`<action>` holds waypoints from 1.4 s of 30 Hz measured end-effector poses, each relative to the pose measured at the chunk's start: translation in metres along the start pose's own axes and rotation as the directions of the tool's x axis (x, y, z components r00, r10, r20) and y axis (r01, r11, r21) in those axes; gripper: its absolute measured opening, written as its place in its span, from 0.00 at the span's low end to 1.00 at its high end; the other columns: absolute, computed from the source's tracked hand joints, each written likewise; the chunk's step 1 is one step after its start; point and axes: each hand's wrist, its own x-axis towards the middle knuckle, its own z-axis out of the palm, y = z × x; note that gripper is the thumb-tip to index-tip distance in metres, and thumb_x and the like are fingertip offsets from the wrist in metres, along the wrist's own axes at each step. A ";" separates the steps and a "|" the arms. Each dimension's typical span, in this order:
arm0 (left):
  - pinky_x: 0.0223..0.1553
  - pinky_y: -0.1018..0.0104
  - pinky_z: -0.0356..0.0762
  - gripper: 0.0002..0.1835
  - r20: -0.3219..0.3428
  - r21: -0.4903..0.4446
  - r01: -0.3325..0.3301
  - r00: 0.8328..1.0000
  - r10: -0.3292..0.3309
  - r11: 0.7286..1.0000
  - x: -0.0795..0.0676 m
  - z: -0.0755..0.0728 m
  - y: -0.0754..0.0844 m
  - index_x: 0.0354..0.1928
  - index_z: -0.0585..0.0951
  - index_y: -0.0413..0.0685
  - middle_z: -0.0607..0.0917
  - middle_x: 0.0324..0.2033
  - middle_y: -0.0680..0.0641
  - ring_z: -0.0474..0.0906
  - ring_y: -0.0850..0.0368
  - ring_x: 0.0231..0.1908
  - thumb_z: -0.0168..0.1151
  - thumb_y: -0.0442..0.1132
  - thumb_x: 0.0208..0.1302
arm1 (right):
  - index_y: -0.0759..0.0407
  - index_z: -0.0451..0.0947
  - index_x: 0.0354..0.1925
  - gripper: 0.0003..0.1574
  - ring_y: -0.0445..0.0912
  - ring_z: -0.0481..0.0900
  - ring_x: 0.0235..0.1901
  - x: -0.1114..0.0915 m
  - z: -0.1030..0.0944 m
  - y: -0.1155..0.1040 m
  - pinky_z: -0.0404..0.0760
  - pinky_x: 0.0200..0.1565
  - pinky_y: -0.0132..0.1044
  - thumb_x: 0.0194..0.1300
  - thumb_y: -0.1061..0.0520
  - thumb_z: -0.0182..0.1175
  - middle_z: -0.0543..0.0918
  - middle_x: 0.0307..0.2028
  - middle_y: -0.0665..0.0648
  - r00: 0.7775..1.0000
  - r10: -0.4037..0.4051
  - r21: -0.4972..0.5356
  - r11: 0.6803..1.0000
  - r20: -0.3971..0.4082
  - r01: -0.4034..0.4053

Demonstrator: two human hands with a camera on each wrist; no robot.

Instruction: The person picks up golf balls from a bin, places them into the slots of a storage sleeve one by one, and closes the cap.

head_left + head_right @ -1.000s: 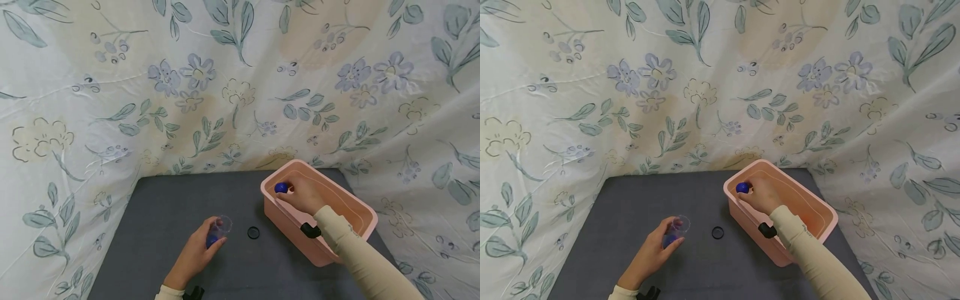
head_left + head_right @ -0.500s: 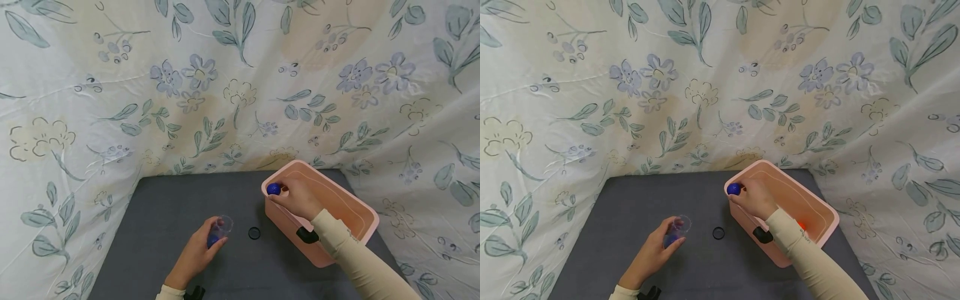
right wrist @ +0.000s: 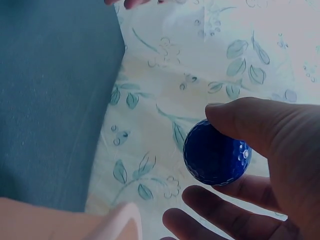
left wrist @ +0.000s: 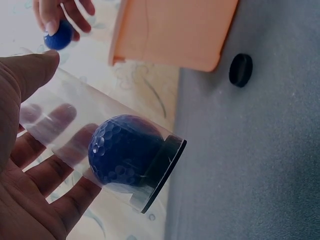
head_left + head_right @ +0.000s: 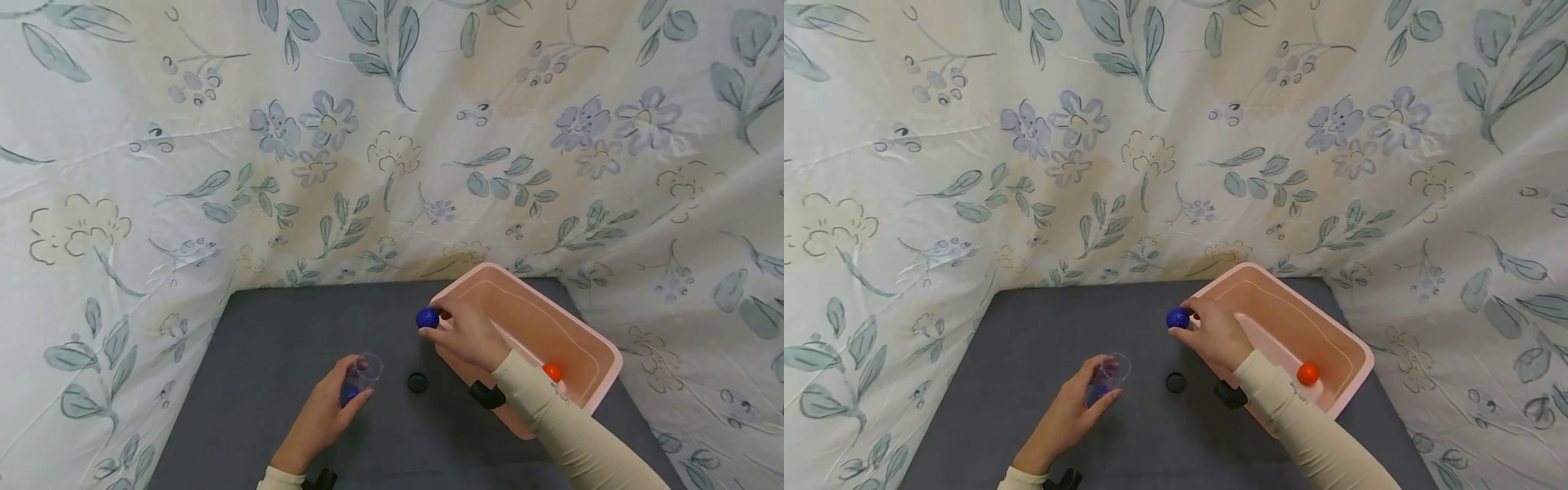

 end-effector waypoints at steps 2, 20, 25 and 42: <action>0.59 0.54 0.83 0.29 0.002 0.006 0.008 1.000 -0.008 1.000 0.000 0.000 0.001 0.68 0.71 0.53 0.81 0.59 0.59 0.82 0.59 0.58 0.69 0.47 0.70 | 0.50 0.83 0.54 0.24 0.45 0.84 0.46 -0.002 0.002 -0.003 0.86 0.48 0.45 0.65 0.41 0.72 0.88 0.46 0.48 1.000 -0.003 0.009 1.000 -0.001 0.003; 0.56 0.56 0.85 0.28 -0.014 0.025 -0.021 1.000 0.021 0.999 0.001 0.002 0.001 0.68 0.71 0.52 0.83 0.57 0.56 0.82 0.63 0.55 0.69 0.47 0.70 | 0.49 0.83 0.55 0.25 0.41 0.81 0.38 -0.014 0.026 -0.023 0.82 0.39 0.33 0.63 0.42 0.75 0.88 0.44 0.48 0.994 -0.103 0.112 0.988 -0.026 0.105; 0.55 0.57 0.85 0.28 -0.017 0.022 -0.026 1.000 0.027 0.999 0.000 0.003 -0.001 0.68 0.70 0.56 0.83 0.57 0.55 0.82 0.63 0.54 0.69 0.46 0.70 | 0.49 0.83 0.55 0.26 0.39 0.81 0.39 -0.016 0.035 -0.026 0.82 0.40 0.32 0.63 0.41 0.74 0.88 0.46 0.47 0.992 -0.124 0.122 0.984 -0.032 0.127; 0.55 0.58 0.85 0.28 -0.018 0.010 -0.042 0.999 0.042 0.999 -0.001 0.002 0.001 0.67 0.70 0.52 0.83 0.57 0.54 0.82 0.64 0.53 0.70 0.42 0.70 | 0.49 0.83 0.56 0.26 0.44 0.87 0.48 -0.022 0.060 -0.037 0.88 0.51 0.43 0.63 0.43 0.74 0.89 0.49 0.48 0.988 -0.145 0.277 0.948 -0.061 0.157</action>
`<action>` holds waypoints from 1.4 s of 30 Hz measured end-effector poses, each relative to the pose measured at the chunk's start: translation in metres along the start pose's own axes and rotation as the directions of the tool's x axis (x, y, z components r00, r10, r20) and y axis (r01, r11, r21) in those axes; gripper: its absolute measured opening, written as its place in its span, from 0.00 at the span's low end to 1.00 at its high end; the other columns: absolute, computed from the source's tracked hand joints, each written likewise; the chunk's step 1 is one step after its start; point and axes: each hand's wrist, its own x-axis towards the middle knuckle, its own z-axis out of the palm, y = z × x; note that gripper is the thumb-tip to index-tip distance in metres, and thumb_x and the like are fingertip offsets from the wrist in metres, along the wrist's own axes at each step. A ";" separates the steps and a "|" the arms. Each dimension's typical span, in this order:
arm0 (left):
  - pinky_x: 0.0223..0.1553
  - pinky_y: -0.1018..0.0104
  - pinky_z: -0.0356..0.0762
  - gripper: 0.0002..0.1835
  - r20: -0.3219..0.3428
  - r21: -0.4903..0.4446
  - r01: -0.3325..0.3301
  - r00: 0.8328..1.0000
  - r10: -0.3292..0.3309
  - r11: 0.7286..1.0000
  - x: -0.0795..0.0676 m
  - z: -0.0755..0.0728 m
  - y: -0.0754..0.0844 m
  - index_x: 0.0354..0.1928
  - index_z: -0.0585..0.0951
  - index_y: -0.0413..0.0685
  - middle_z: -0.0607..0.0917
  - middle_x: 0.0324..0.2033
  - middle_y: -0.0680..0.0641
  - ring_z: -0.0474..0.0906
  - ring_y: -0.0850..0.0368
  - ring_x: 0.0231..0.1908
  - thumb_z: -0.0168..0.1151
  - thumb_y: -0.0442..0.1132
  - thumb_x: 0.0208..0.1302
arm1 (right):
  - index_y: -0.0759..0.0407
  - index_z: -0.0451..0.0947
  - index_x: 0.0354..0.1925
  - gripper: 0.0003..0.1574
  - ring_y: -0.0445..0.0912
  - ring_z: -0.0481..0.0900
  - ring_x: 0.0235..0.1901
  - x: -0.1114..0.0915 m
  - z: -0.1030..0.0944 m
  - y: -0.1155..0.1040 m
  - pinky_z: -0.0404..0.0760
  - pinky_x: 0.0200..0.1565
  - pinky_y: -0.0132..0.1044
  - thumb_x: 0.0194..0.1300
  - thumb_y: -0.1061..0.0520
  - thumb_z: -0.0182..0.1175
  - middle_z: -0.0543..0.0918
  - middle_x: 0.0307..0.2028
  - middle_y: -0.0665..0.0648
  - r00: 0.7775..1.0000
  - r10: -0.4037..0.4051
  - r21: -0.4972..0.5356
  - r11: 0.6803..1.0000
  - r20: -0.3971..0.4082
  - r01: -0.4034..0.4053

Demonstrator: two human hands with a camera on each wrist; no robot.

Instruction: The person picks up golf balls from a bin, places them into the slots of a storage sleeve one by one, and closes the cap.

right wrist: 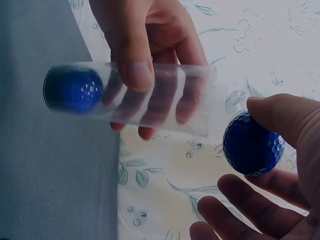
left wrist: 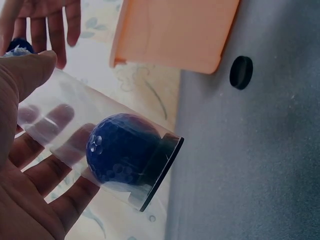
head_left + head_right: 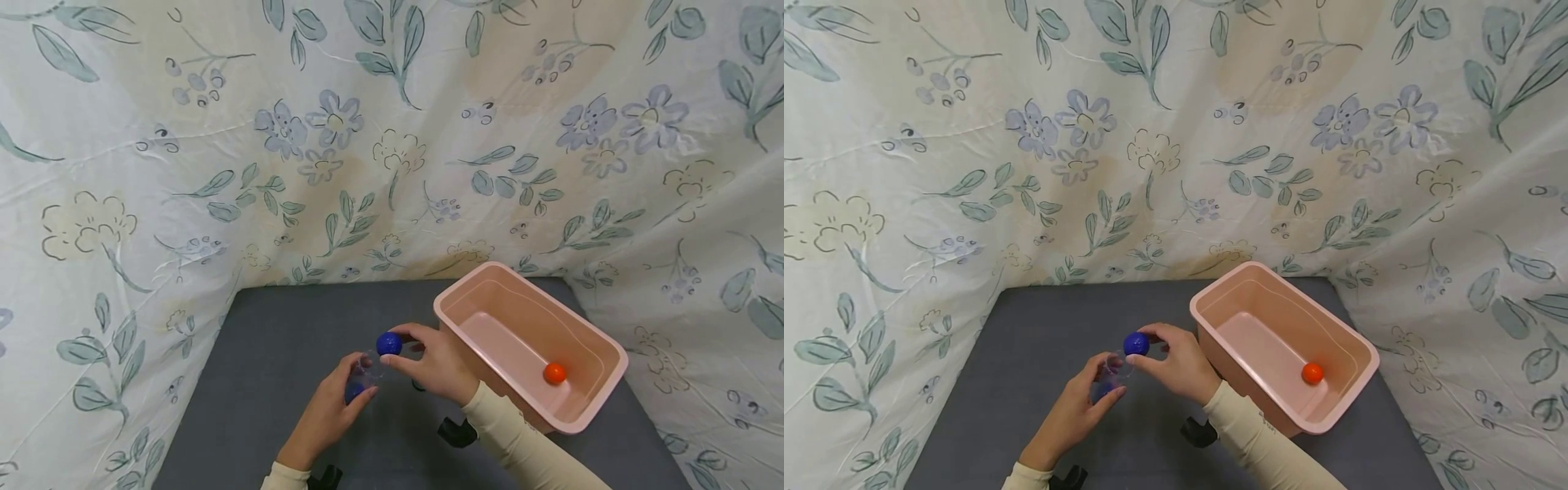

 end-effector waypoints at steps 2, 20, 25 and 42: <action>0.56 0.57 0.85 0.28 0.001 -0.006 -0.006 1.000 0.006 1.000 0.000 0.000 0.000 0.68 0.70 0.49 0.83 0.58 0.50 0.82 0.63 0.54 0.69 0.42 0.70 | 0.49 0.83 0.56 0.27 0.43 0.87 0.48 0.000 0.002 -0.001 0.88 0.51 0.43 0.63 0.42 0.74 0.88 0.50 0.48 1.000 0.006 0.025 1.000 0.003 -0.006; 0.54 0.55 0.86 0.29 0.004 -0.037 0.017 1.000 -0.017 0.999 0.000 0.002 -0.001 0.68 0.69 0.58 0.81 0.55 0.60 0.83 0.63 0.51 0.70 0.43 0.70 | 0.47 0.83 0.57 0.26 0.43 0.86 0.49 -0.006 0.017 0.006 0.86 0.51 0.38 0.64 0.43 0.74 0.88 0.52 0.48 1.000 -0.013 0.124 0.992 0.004 0.012; 0.53 0.54 0.86 0.30 0.010 -0.047 0.013 1.000 -0.012 0.999 0.000 0.003 -0.002 0.69 0.68 0.58 0.82 0.55 0.58 0.83 0.62 0.52 0.70 0.41 0.70 | 0.46 0.83 0.57 0.25 0.45 0.86 0.50 -0.008 0.021 0.006 0.85 0.52 0.39 0.64 0.43 0.74 0.88 0.52 0.48 1.000 -0.004 0.152 0.988 0.021 0.001; 0.54 0.55 0.86 0.29 -0.021 -0.028 -0.026 0.999 0.025 0.999 -0.001 0.003 -0.003 0.70 0.68 0.56 0.82 0.59 0.54 0.83 0.62 0.55 0.69 0.46 0.71 | 0.48 0.82 0.58 0.25 0.45 0.86 0.52 -0.008 0.027 0.006 0.86 0.52 0.39 0.66 0.43 0.72 0.88 0.53 0.49 0.997 -0.015 0.155 0.988 0.079 0.003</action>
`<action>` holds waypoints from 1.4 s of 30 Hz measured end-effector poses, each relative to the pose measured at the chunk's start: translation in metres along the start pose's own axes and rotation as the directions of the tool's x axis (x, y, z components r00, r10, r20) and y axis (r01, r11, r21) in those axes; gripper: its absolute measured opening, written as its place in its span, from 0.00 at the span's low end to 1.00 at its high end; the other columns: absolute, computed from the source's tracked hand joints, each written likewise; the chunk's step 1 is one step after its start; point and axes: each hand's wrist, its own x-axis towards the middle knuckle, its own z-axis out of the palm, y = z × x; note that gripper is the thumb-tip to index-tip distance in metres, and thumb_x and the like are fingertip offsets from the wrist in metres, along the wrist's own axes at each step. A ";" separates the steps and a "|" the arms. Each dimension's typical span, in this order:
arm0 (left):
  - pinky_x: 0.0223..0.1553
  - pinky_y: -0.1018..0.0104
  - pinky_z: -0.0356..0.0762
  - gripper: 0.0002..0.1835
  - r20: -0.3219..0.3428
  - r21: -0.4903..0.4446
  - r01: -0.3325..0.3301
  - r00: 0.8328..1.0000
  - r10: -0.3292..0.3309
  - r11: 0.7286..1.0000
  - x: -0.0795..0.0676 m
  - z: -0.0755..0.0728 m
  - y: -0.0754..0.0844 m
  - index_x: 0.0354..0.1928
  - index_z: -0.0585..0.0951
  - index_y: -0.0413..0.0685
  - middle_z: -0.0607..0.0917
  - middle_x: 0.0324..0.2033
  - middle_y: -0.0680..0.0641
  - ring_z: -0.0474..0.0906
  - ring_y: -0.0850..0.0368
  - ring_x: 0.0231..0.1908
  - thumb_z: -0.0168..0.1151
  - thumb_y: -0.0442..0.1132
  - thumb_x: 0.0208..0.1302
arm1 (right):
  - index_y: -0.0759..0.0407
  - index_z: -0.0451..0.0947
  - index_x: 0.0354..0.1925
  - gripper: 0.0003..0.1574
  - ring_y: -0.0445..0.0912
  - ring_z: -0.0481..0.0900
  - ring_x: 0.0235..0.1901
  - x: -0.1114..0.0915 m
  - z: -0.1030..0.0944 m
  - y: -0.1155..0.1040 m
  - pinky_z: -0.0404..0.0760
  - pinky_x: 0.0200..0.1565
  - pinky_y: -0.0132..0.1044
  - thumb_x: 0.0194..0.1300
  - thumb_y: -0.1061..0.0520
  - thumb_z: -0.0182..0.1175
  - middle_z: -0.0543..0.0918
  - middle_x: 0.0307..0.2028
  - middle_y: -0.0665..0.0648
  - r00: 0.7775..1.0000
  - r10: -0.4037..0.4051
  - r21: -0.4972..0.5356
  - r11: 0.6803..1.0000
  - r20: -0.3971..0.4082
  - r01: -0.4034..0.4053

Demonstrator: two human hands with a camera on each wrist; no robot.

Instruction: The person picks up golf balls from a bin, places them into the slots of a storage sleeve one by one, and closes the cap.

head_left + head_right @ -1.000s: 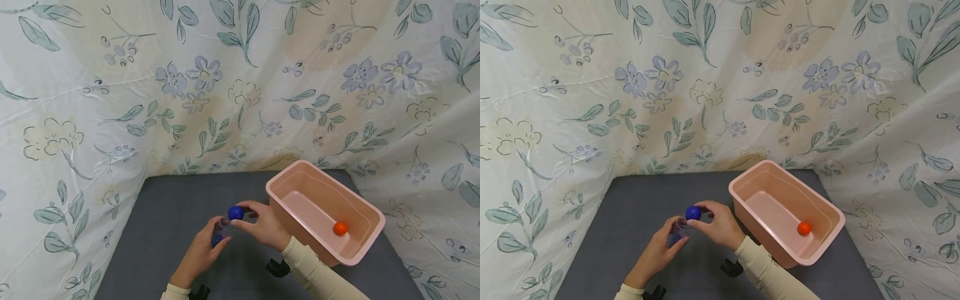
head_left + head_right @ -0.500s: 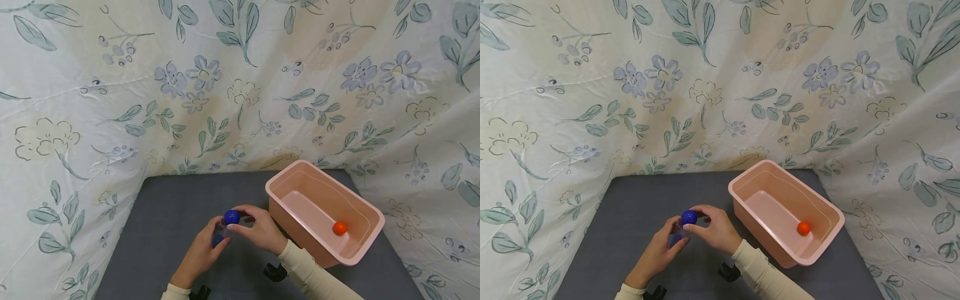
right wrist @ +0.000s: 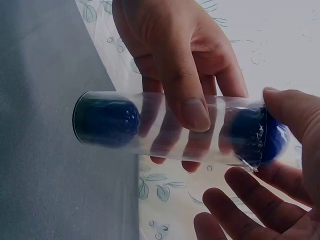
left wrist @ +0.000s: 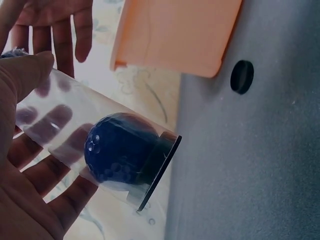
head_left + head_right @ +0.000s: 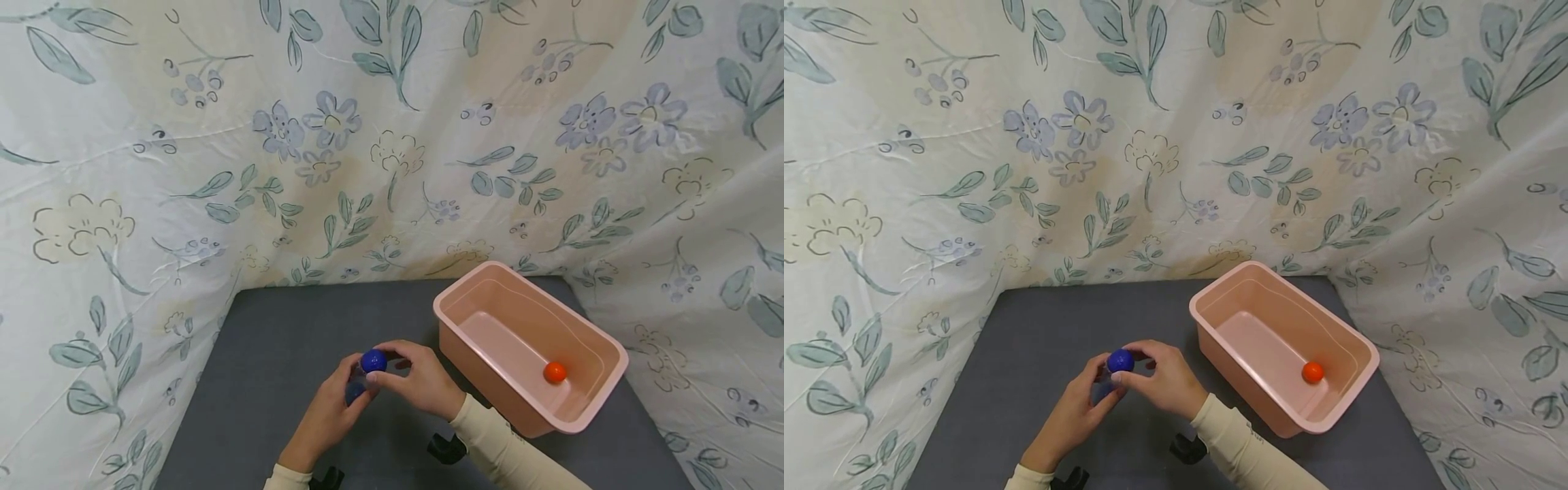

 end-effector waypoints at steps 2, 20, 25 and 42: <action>0.54 0.57 0.86 0.30 0.002 -0.006 -0.001 1.000 0.001 1.000 0.000 0.000 0.000 0.70 0.69 0.53 0.82 0.59 0.54 0.83 0.62 0.55 0.69 0.45 0.71 | 0.48 0.82 0.58 0.26 0.48 0.86 0.53 0.000 -0.002 0.000 0.87 0.52 0.42 0.66 0.42 0.72 0.87 0.54 0.52 1.000 0.000 -0.010 1.000 -0.009 0.000; 0.54 0.59 0.86 0.29 -0.028 0.023 -0.049 0.998 0.050 0.999 -0.003 0.005 -0.002 0.68 0.72 0.50 0.82 0.56 0.57 0.82 0.65 0.53 0.71 0.46 0.69 | 0.41 0.81 0.56 0.23 0.45 0.85 0.56 0.000 -0.037 -0.005 0.86 0.56 0.45 0.67 0.38 0.69 0.87 0.54 0.46 0.994 0.032 -0.150 0.988 -0.105 -0.047; 0.56 0.57 0.85 0.29 -0.022 0.023 -0.034 0.999 0.034 0.999 -0.004 0.007 -0.002 0.67 0.72 0.53 0.82 0.56 0.58 0.82 0.66 0.54 0.71 0.46 0.69 | 0.45 0.82 0.56 0.22 0.47 0.86 0.55 -0.002 -0.047 -0.004 0.85 0.57 0.50 0.67 0.41 0.71 0.87 0.54 0.49 0.992 0.036 -0.137 0.989 -0.123 -0.053; 0.56 0.56 0.85 0.28 -0.017 0.032 -0.036 0.999 0.036 0.999 -0.004 0.005 -0.003 0.67 0.72 0.52 0.84 0.57 0.52 0.82 0.63 0.55 0.70 0.47 0.70 | 0.56 0.78 0.66 0.33 0.57 0.84 0.57 -0.009 -0.110 0.012 0.84 0.57 0.57 0.69 0.44 0.70 0.84 0.61 0.60 0.980 0.051 -0.259 0.961 -0.193 -0.101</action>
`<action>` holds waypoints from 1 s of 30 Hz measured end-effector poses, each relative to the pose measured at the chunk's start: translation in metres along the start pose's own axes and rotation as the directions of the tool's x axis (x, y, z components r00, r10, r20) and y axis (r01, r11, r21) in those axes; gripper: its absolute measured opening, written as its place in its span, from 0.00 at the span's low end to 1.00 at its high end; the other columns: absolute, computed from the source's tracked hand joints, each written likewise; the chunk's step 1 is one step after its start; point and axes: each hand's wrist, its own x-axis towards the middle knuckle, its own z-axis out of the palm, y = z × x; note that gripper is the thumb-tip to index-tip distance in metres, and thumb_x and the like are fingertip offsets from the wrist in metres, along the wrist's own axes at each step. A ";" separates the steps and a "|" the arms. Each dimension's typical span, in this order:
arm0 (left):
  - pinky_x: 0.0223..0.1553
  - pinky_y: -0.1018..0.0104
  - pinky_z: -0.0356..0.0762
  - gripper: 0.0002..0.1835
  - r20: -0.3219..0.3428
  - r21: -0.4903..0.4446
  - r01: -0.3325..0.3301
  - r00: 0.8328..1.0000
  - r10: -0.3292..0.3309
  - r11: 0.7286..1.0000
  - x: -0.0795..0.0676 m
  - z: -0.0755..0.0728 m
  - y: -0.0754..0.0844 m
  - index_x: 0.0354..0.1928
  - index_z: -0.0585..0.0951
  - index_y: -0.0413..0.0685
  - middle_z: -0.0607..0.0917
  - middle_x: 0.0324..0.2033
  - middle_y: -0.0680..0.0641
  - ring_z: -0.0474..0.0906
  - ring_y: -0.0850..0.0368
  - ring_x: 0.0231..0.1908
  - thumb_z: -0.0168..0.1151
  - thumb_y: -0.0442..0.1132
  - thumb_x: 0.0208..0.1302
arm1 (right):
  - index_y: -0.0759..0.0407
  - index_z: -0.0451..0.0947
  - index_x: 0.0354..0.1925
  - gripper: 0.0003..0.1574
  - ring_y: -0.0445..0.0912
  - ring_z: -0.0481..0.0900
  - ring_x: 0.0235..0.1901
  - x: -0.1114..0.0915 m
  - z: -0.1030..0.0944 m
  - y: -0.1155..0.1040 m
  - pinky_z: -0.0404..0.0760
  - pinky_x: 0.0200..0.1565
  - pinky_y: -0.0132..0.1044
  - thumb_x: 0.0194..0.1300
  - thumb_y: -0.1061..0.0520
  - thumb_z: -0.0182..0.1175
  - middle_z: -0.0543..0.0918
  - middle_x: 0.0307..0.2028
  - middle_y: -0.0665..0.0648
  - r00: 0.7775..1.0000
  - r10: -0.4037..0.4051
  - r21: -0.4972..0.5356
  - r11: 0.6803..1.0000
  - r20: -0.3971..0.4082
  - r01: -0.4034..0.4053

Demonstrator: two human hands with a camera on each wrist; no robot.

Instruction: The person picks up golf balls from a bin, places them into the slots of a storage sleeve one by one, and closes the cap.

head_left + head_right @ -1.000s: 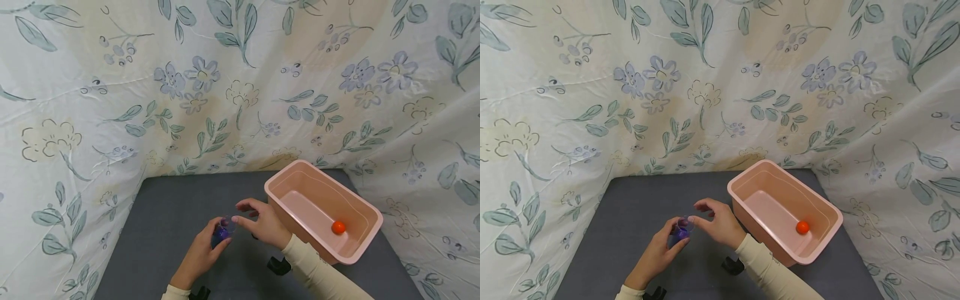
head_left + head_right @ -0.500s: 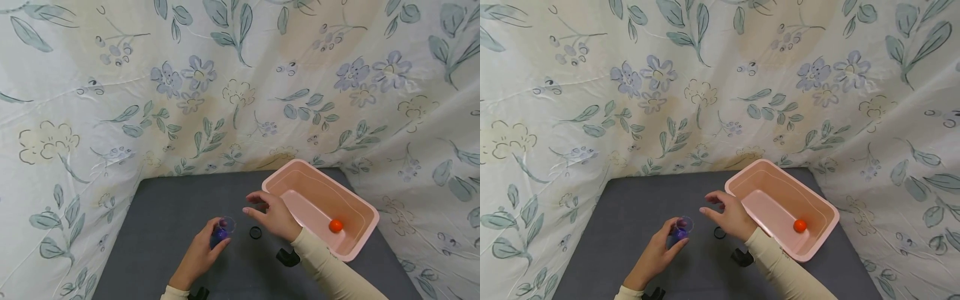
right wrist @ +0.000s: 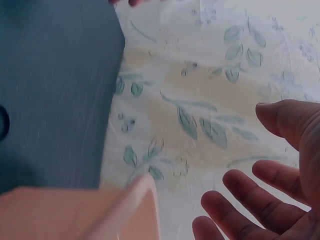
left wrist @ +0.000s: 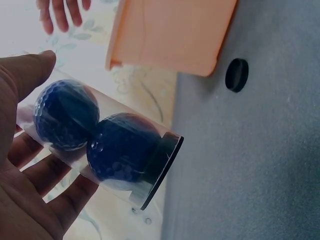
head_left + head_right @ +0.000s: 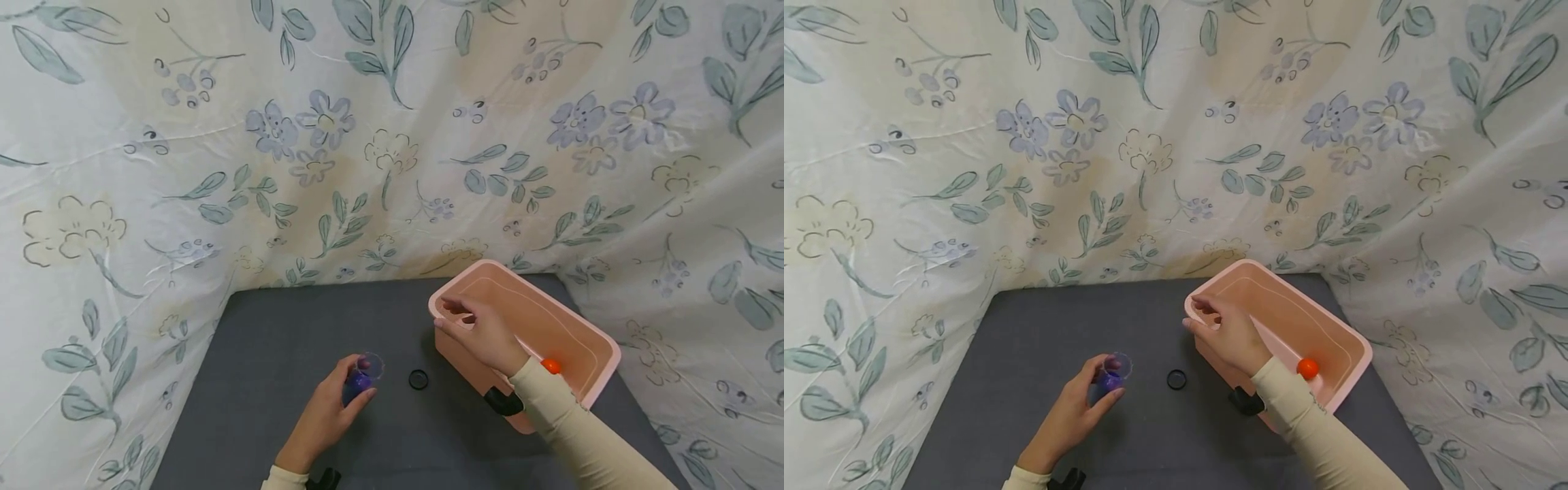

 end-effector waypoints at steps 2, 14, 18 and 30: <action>0.56 0.56 0.85 0.28 -0.002 -0.001 -0.002 1.000 0.002 1.000 0.000 0.001 0.000 0.67 0.71 0.53 0.84 0.57 0.52 0.82 0.63 0.56 0.70 0.47 0.70 | 0.57 0.77 0.67 0.33 0.58 0.83 0.57 0.003 -0.006 0.004 0.84 0.57 0.57 0.70 0.45 0.69 0.84 0.61 0.62 1.000 0.016 -0.014 1.000 0.001 -0.016; 0.58 0.54 0.84 0.28 0.010 -0.025 0.036 0.999 -0.035 0.999 0.000 -0.001 0.001 0.67 0.71 0.56 0.84 0.58 0.51 0.83 0.62 0.57 0.71 0.47 0.69 | 0.59 0.75 0.67 0.33 0.61 0.82 0.59 0.013 -0.034 0.034 0.82 0.58 0.61 0.70 0.47 0.69 0.83 0.62 0.65 0.998 0.062 -0.117 0.991 -0.004 -0.062; 0.58 0.54 0.84 0.28 0.008 -0.030 0.044 0.999 -0.044 0.999 0.000 -0.001 0.001 0.67 0.71 0.57 0.83 0.57 0.54 0.82 0.62 0.57 0.71 0.47 0.69 | 0.62 0.73 0.70 0.36 0.64 0.80 0.60 0.014 -0.041 0.045 0.81 0.59 0.62 0.71 0.48 0.68 0.81 0.64 0.67 0.995 0.099 -0.151 0.984 0.029 -0.093; 0.57 0.56 0.84 0.28 0.007 -0.018 0.024 1.000 -0.023 1.000 0.001 -0.001 0.000 0.68 0.70 0.58 0.81 0.58 0.60 0.81 0.64 0.58 0.69 0.48 0.70 | 0.62 0.71 0.71 0.42 0.65 0.78 0.61 0.016 -0.056 0.063 0.81 0.59 0.60 0.71 0.40 0.66 0.78 0.66 0.68 0.976 0.205 -0.210 0.960 0.069 -0.187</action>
